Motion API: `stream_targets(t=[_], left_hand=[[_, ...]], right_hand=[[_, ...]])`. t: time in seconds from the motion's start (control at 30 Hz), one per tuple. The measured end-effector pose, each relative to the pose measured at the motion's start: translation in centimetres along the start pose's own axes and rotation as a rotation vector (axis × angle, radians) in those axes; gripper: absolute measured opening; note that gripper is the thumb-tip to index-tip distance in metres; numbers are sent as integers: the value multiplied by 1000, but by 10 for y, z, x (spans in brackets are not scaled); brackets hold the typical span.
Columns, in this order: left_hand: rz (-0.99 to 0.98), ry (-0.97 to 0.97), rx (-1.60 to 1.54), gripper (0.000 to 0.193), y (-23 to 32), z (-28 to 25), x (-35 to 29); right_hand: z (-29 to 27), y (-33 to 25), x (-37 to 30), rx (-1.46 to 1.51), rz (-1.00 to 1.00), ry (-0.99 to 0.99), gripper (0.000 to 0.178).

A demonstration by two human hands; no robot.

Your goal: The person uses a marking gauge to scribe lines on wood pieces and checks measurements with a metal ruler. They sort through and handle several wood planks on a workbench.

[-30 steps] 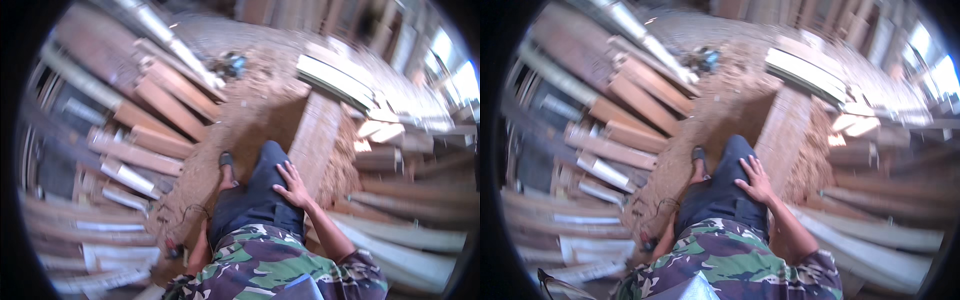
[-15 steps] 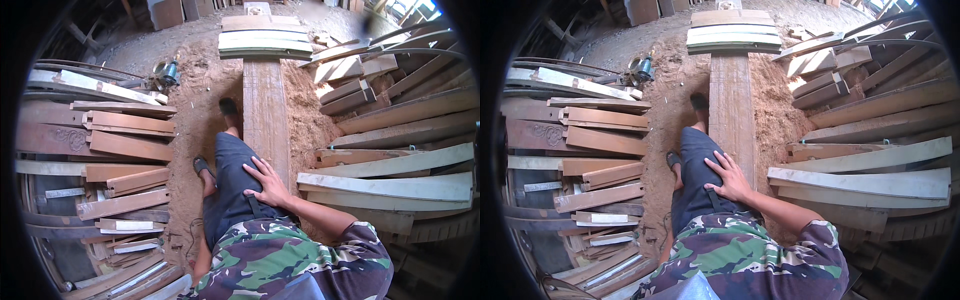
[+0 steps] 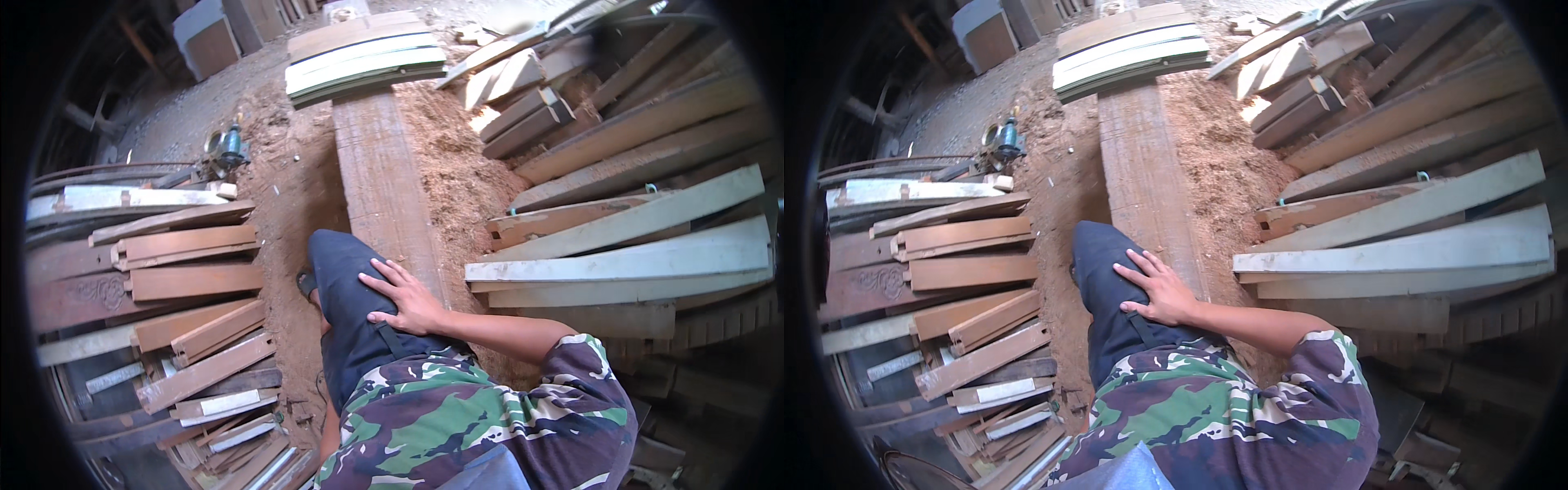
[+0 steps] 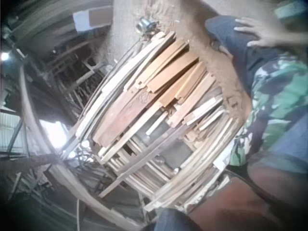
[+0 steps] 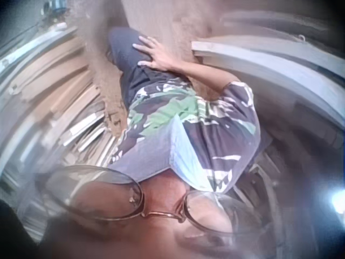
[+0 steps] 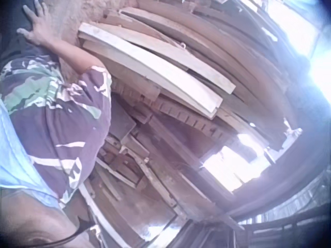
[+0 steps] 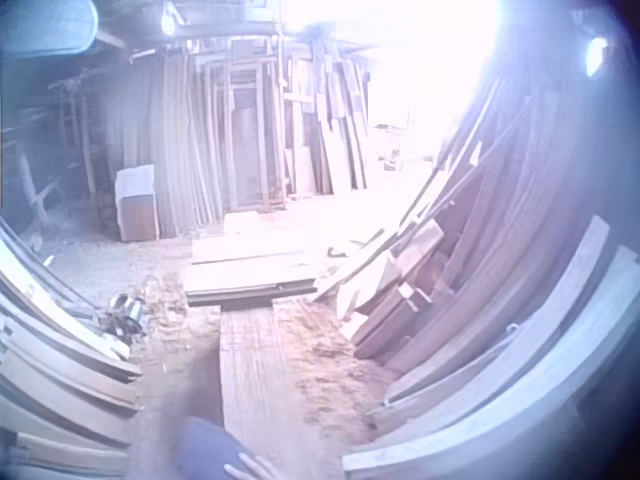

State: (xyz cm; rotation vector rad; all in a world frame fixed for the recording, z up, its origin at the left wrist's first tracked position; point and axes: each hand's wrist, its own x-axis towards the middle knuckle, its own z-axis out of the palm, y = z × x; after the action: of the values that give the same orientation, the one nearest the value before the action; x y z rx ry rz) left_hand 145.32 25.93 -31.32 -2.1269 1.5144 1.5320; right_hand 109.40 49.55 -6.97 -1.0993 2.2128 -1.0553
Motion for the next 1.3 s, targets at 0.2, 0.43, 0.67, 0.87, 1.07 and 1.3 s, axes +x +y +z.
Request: stream_targets(t=[0.2, 0.43, 0.67, 0.87, 1.07, 1.3], left_hand=[[-7, 36, -17, 33, -3, -8, -3], [29, 64, -51, 33, 7, -5, 0], [57, 232, 33, 33, 35, -34, 27], [960, 381, 60, 27, 282, 14, 28], [1332, -141, 225, 36, 505, 212, -113], [1286, 331, 841, 82, 458, 374, -127]], right_hand=[[-1, -2, -3, 35, 3, -8, 82], [2, 0, 0, 42, -1, -10, 82], [-8, -3, 5, 19, -27, -33, 79], [-6, -7, 9, -1, -35, -20, 76], [-7, 6, 7, 72, 9, 8, 74], [-18, 31, 1, 114, 84, 110, 72]])
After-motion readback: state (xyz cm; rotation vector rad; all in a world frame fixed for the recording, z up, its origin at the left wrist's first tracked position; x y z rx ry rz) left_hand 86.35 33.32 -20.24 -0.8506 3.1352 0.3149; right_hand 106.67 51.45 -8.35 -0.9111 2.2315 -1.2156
